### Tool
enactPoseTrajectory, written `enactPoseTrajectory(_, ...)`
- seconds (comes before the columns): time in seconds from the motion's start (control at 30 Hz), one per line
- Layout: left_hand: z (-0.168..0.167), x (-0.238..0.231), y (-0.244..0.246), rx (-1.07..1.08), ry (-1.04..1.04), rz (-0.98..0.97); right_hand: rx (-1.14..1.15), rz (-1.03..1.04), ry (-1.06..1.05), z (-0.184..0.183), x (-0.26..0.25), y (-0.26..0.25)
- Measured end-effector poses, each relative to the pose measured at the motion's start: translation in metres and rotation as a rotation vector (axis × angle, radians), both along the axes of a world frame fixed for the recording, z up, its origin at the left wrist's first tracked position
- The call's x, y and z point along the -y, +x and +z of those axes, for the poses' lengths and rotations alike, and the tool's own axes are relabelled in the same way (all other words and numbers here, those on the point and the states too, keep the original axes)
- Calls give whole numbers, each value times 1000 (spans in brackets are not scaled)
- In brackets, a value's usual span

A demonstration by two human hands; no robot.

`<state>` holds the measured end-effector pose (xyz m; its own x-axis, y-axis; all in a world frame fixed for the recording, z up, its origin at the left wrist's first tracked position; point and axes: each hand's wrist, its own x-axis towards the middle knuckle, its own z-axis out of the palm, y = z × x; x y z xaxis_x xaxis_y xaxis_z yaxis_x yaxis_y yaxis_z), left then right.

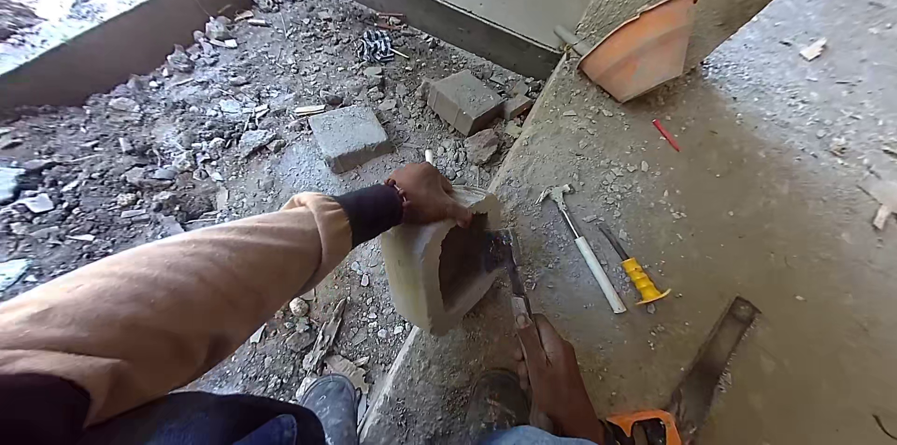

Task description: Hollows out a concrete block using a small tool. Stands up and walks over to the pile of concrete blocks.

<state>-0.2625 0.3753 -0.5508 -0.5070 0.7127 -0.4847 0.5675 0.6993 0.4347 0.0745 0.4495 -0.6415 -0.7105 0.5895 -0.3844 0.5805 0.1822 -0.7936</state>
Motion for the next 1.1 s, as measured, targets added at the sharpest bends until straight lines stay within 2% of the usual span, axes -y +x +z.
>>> enactPoseTrajectory(0.27,-15,-9,-23,53,-10,47,-127,53,287,-46,-7,-14)
enactPoseTrajectory(0.43,-8,-25,-23,23,-35,78,-171,137,368,-52,-30,-40)
enactPoseTrajectory(0.57,-6,-37,-24,-43,-54,142,-249,122,437,-56,-32,-42)
enactPoseTrajectory(0.67,-10,-45,-29,-94,-97,180,-165,107,494,-60,-27,-41)
enactPoseTrajectory(0.77,-3,-51,-26,-85,-172,251,-32,128,411,-63,-28,-42)
enactPoseTrajectory(0.83,0,-55,-30,-89,-193,281,-104,111,364,-64,-30,-45)
enactPoseTrajectory(0.93,-3,-56,-33,-83,-210,299,-231,79,442,-63,-28,-42)
enactPoseTrajectory(1.0,-6,-54,-33,-79,-203,297,-133,107,520,-63,-30,-40)
enactPoseTrajectory(1.1,-4,-60,-32,-93,-201,288,-35,139,441,-65,-42,-41)
